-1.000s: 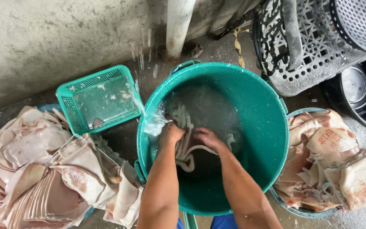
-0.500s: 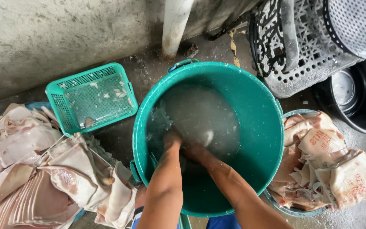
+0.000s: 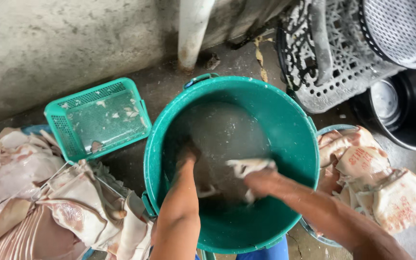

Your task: The person washes pieces of meat in a bucket of water by hand and transfers them to a tub. They move pieces one at a time between different containers and piles on the floor.

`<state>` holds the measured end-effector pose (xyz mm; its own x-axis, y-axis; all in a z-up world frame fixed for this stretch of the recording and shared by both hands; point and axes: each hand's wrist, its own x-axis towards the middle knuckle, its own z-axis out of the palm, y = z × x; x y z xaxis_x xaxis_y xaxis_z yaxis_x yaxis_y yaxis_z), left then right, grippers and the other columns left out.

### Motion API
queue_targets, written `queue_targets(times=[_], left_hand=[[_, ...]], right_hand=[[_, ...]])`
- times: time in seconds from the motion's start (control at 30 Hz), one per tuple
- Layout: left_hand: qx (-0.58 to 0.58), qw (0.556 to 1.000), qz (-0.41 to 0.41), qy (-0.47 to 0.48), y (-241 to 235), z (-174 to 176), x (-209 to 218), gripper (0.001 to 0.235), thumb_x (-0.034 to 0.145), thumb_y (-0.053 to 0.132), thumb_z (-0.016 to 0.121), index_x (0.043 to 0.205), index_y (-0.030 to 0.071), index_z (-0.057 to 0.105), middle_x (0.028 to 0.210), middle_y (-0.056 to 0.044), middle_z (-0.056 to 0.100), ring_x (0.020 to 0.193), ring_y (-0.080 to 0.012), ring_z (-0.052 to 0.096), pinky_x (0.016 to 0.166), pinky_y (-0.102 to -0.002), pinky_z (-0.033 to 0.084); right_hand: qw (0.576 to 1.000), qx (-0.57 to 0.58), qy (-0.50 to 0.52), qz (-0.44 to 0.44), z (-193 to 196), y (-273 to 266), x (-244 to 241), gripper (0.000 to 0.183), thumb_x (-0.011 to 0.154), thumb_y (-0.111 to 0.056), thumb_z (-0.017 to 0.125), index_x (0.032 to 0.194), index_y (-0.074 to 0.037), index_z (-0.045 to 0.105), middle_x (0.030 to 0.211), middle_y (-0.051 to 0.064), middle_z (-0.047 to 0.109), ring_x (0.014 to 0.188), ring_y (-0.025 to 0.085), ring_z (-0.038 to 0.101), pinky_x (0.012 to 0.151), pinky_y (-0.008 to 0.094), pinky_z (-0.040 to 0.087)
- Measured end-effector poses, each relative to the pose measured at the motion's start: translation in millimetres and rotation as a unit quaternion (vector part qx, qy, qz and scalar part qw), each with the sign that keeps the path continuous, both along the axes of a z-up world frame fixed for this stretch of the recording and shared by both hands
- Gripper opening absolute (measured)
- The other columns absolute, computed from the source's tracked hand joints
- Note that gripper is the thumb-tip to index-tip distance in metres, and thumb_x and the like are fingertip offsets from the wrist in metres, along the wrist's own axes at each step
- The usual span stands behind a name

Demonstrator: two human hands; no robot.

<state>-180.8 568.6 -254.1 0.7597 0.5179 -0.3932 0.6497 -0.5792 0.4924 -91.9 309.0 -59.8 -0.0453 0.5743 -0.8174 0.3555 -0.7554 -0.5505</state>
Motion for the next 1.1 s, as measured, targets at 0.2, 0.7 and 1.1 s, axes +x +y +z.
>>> queue_targets(times=[0.2,0.7,1.1], left_hand=[[0.073,0.993,-0.027,0.093,-29.1,25.4,-19.6,0.048,0.098,0.023,0.052,0.144,0.009,0.055,0.157,-0.013,0.045,0.145,-0.0374,0.040,0.115,-0.050,0.037],[-0.024,0.983,-0.079,0.162,-62.4,8.9,-34.1,0.048,0.089,0.022,0.058,0.133,0.004,0.061,0.139,-0.018,0.060,0.134,-0.0295,0.055,0.115,-0.046,0.037],[-0.219,0.958,0.008,0.186,-4.6,-20.5,-1.4,0.050,0.084,0.034,0.069,0.125,0.006,0.070,0.135,-0.019,0.063,0.128,-0.0355,0.059,0.107,-0.043,0.048]], right_hand=[[0.968,-0.148,-0.199,0.027,-53.5,16.7,89.6,0.037,0.090,-0.019,0.061,0.127,-0.013,0.066,0.127,0.011,0.067,0.114,0.031,0.067,0.093,0.049,0.055],[0.882,-0.065,-0.167,-0.435,-183.4,140.6,-20.4,0.039,0.084,-0.017,0.064,0.122,-0.010,0.067,0.120,0.012,0.069,0.108,0.031,0.068,0.090,0.048,0.057],[0.772,-0.093,-0.115,-0.618,-155.3,86.4,-26.6,0.040,0.079,-0.015,0.067,0.119,-0.007,0.068,0.115,0.013,0.070,0.104,0.031,0.069,0.088,0.048,0.058]])
